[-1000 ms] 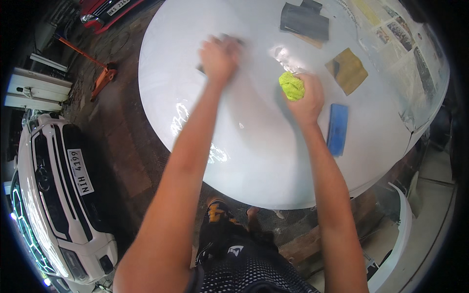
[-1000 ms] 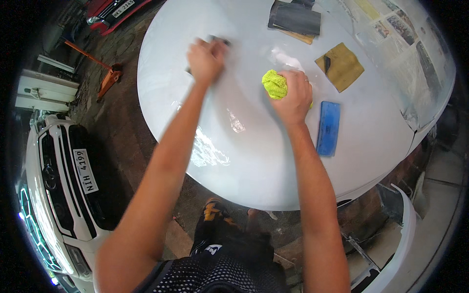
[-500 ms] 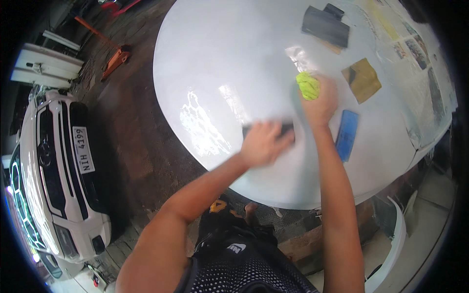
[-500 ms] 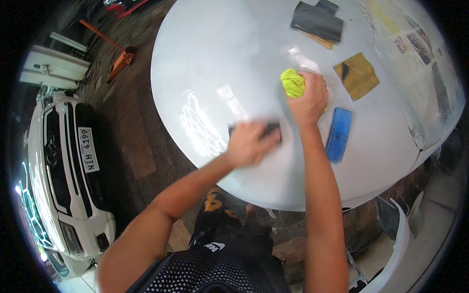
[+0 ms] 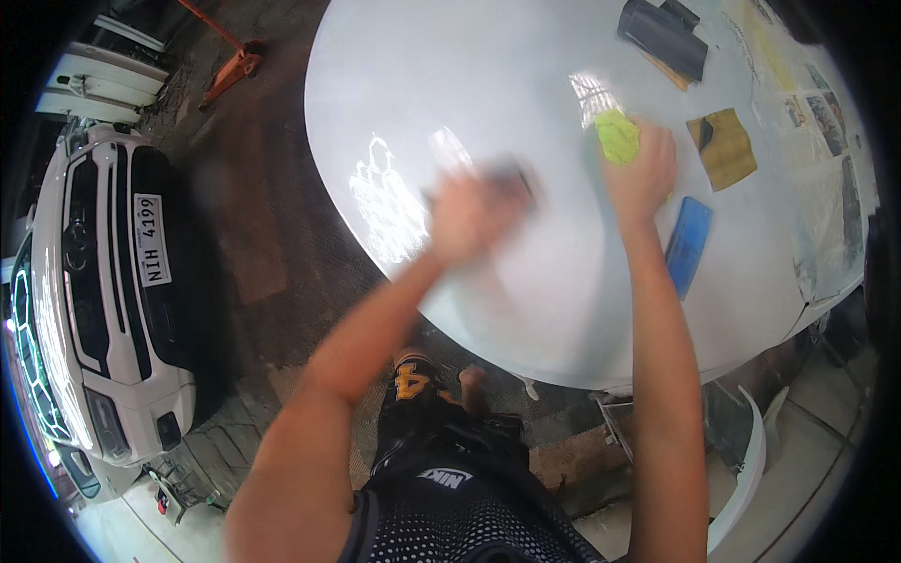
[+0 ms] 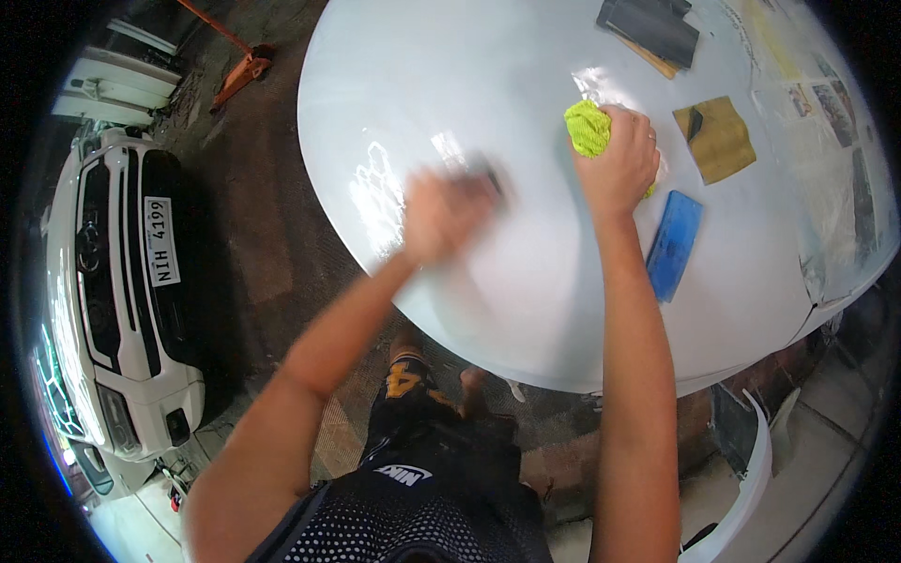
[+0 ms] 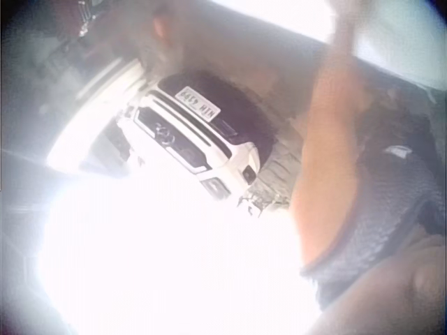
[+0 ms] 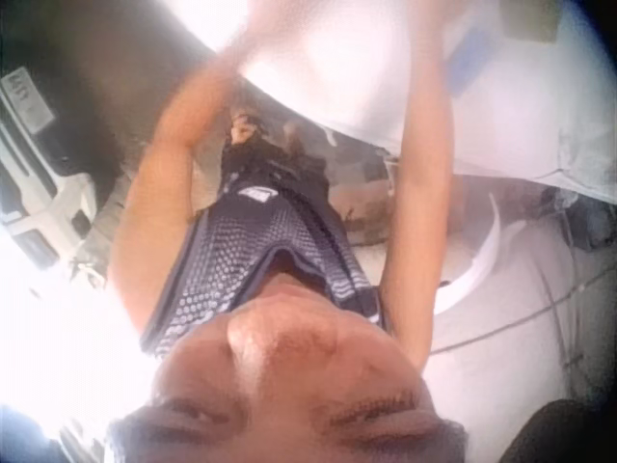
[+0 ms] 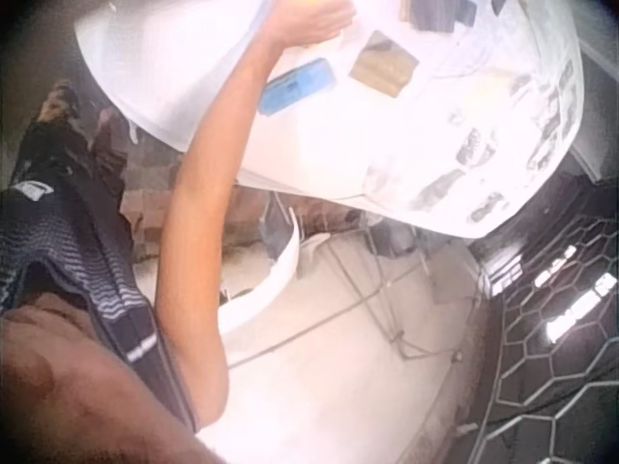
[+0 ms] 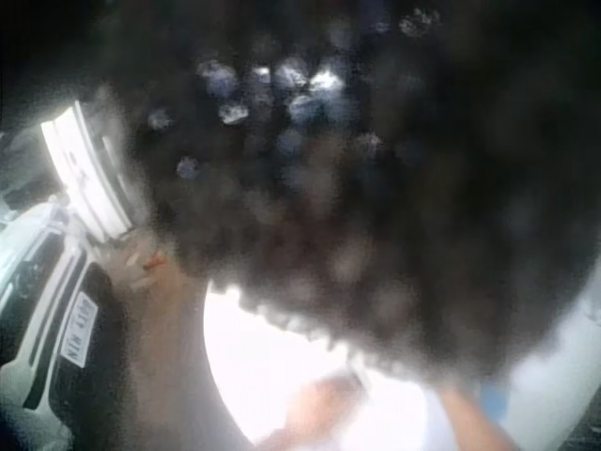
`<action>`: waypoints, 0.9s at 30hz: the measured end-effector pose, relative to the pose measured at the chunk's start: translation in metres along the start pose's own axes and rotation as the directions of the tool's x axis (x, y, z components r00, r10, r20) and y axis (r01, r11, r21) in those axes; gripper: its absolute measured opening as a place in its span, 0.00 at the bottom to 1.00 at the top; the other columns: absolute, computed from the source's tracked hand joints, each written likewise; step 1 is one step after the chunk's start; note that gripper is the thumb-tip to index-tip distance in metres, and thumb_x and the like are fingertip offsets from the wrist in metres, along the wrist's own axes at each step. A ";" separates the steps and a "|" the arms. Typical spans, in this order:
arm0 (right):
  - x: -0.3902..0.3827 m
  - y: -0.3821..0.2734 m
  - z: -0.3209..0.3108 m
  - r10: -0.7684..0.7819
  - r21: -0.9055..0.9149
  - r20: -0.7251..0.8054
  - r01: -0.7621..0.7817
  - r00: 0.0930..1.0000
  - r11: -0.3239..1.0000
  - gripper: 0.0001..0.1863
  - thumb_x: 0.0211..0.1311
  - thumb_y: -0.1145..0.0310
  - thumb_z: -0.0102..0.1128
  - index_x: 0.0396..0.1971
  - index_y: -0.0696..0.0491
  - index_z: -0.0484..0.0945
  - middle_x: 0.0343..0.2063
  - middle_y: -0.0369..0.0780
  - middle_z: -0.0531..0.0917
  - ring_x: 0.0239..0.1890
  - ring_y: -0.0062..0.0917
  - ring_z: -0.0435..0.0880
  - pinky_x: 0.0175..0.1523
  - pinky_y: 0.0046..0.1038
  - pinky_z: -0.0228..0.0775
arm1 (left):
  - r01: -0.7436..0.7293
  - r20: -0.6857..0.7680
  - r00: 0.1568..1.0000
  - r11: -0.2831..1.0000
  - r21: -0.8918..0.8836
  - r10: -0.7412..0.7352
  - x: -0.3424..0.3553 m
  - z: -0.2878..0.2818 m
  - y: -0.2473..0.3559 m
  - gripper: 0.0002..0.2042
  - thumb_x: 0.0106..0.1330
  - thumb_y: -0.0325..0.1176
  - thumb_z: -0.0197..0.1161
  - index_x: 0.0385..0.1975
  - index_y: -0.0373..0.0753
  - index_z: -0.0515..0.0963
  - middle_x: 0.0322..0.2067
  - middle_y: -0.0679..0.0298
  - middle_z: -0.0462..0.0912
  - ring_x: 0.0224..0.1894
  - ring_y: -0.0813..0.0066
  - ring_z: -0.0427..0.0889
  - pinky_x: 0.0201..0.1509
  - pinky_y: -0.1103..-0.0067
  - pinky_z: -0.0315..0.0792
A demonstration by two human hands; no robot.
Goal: The person walks through a cluttered garage carrying sandpaper and a cloth, then repeatedly sands and wipes a white car hood. They switch between different sandpaper sheets and a yellow cloth, occasionally dipping the cloth into a bucket of water.
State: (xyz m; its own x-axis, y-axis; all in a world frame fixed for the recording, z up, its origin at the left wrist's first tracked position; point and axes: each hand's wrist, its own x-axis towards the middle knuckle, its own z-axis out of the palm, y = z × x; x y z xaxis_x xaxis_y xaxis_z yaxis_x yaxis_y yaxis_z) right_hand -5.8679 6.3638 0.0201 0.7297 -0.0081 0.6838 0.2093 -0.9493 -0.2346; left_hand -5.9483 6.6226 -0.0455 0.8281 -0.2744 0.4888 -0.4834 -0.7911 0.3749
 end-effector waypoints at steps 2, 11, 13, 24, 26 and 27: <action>0.000 -0.022 0.008 0.000 0.021 0.014 -0.001 1.000 1.000 0.28 0.42 0.60 0.82 0.47 0.42 0.78 0.45 0.35 0.80 0.51 0.35 0.81 0.49 0.42 0.71 | 0.616 -0.099 0.783 0.787 -0.003 -0.614 0.060 -0.033 -0.120 0.13 0.67 0.43 0.67 0.40 0.40 0.88 0.38 0.53 0.85 0.40 0.56 0.81 0.39 0.60 0.74; -0.005 0.005 0.000 0.018 -0.094 0.046 -0.014 0.999 0.995 0.30 0.44 0.59 0.82 0.48 0.42 0.78 0.46 0.36 0.79 0.52 0.37 0.80 0.51 0.42 0.72 | 0.526 0.396 0.827 0.797 -0.298 -0.398 -0.023 -0.031 0.043 0.22 0.62 0.49 0.69 0.52 0.44 0.85 0.43 0.52 0.89 0.52 0.56 0.85 0.64 0.63 0.72; 0.003 -0.013 0.003 -0.017 -0.053 0.043 0.020 0.999 0.998 0.30 0.43 0.59 0.82 0.49 0.42 0.78 0.45 0.37 0.79 0.51 0.38 0.80 0.51 0.43 0.73 | 0.119 -0.183 0.979 0.976 0.184 -0.085 -0.004 -0.036 -0.083 0.11 0.66 0.39 0.69 0.42 0.43 0.89 0.36 0.54 0.87 0.36 0.62 0.82 0.42 0.65 0.75; -0.002 -0.002 -0.001 -0.042 -0.137 0.069 0.052 0.997 0.989 0.30 0.43 0.59 0.82 0.48 0.46 0.78 0.43 0.39 0.80 0.48 0.40 0.80 0.50 0.42 0.74 | 0.468 0.072 0.884 0.877 -0.111 -0.463 -0.042 -0.042 -0.056 0.17 0.64 0.47 0.67 0.49 0.49 0.86 0.43 0.52 0.87 0.44 0.56 0.84 0.52 0.64 0.76; 0.005 -0.019 0.006 -0.074 -0.099 0.055 0.079 0.996 0.992 0.31 0.43 0.59 0.82 0.49 0.46 0.78 0.43 0.39 0.80 0.48 0.40 0.80 0.51 0.41 0.73 | 0.562 -0.454 0.767 0.816 0.136 -0.453 -0.004 -0.062 -0.147 0.13 0.66 0.44 0.66 0.41 0.44 0.88 0.36 0.51 0.83 0.33 0.56 0.79 0.36 0.62 0.72; 0.007 -0.025 0.008 -0.084 -0.091 0.055 0.089 0.995 0.992 0.31 0.43 0.59 0.82 0.49 0.46 0.78 0.43 0.39 0.79 0.48 0.40 0.80 0.51 0.41 0.73 | 0.606 -0.606 0.700 0.763 0.224 -0.377 0.004 -0.069 -0.170 0.13 0.67 0.44 0.66 0.38 0.40 0.87 0.34 0.52 0.80 0.36 0.54 0.79 0.37 0.61 0.73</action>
State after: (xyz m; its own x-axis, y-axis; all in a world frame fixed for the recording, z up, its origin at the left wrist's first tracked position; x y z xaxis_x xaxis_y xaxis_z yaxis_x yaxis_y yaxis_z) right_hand -5.8625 6.3899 0.0253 0.7440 0.0892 0.6622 0.2135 -0.9708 -0.1091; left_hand -5.8826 6.7936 -0.0531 0.5898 0.4378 0.6785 0.1961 -0.8928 0.4056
